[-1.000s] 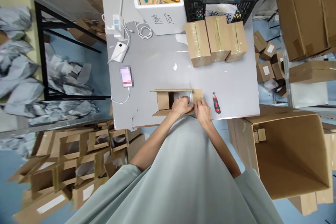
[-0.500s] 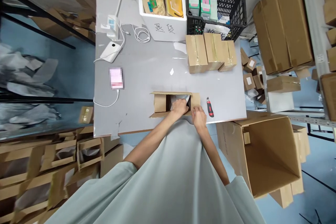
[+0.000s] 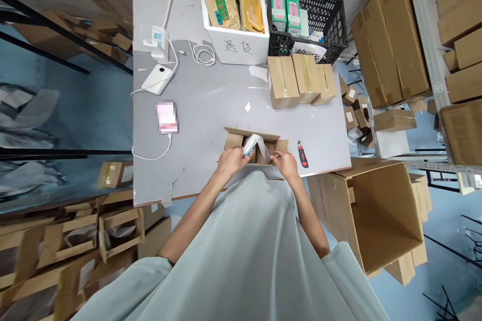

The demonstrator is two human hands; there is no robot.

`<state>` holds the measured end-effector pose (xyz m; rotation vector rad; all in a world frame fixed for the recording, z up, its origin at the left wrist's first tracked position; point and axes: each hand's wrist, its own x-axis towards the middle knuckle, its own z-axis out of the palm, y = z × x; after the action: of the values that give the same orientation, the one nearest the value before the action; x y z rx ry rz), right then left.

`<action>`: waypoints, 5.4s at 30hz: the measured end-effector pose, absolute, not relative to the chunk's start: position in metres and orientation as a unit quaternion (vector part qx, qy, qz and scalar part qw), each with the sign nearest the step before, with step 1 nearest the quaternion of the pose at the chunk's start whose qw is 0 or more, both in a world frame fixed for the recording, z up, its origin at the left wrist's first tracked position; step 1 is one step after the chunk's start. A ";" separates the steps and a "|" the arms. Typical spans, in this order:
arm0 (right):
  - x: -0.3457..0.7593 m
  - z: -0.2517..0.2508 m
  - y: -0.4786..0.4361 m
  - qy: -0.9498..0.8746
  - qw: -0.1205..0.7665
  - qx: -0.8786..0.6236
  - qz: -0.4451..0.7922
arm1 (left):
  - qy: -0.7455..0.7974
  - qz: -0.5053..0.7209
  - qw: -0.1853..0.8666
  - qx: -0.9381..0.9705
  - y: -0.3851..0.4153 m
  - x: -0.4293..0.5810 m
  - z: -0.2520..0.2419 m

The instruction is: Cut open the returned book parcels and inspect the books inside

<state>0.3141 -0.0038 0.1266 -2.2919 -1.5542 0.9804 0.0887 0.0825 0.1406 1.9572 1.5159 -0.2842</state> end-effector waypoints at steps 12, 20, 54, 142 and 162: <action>0.261 0.174 0.033 -0.583 0.097 -0.759 0.274 | 0.506 0.091 0.441 0.735 0.082 0.044 0.180; 0.253 0.195 0.007 -0.563 0.305 -0.657 0.397 | 0.442 0.249 0.635 0.582 0.084 0.032 0.192; 0.298 0.224 -0.011 -0.472 0.418 -0.634 0.447 | 0.669 0.418 0.483 0.380 0.052 0.005 0.177; 0.314 0.248 -0.013 -0.377 0.482 -0.609 0.505 | 0.426 0.443 0.505 0.606 0.071 0.049 0.222; 0.269 0.237 -0.024 -0.514 0.462 -0.679 0.250 | 0.460 0.455 0.618 0.446 0.047 0.080 0.224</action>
<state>0.2687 -0.0241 0.2368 -1.6692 -1.2631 0.6158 0.0798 0.0470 0.2241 1.0272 1.0595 1.0481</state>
